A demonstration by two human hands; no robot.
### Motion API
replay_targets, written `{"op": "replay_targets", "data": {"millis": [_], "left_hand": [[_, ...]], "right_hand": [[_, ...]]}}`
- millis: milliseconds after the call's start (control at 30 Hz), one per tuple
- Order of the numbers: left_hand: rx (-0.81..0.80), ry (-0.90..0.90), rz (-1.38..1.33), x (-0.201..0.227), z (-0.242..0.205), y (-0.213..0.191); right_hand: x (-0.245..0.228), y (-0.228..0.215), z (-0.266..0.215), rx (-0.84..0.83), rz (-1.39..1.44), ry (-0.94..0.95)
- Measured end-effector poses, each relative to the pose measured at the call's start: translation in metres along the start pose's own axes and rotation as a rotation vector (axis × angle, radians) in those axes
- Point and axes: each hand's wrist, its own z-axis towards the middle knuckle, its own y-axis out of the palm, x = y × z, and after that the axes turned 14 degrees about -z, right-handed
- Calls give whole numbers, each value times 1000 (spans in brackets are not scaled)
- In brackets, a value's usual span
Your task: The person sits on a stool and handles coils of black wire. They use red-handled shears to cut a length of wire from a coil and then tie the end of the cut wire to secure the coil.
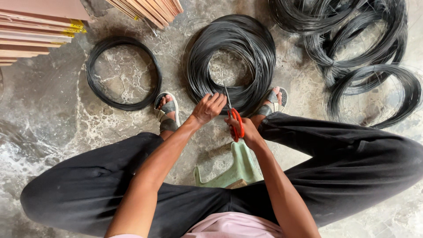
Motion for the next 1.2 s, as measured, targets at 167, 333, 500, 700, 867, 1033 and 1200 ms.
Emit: {"op": "replay_targets", "data": {"millis": [167,333,500,700,867,1033,1200], "left_hand": [[-9,-21,-23,-5,3,6],[-10,-36,-27,-3,9,-3],[-28,-59,-26,-2,6,-1],[-34,-70,-63,2,8,4],[-21,-86,-110,2,5,2],[-17,-48,-128,-2,12,-15],[7,-67,-146,3,20,-23]], "right_hand": [[3,0,0,10,-98,-31],[5,1,-1,15,-158,-44],[-7,4,-8,11,-182,12],[-10,11,-14,55,-188,27],[22,-3,6,177,-168,-55],[7,-15,4,207,-56,-110],[-6,-44,15,661,-264,-39]]}}
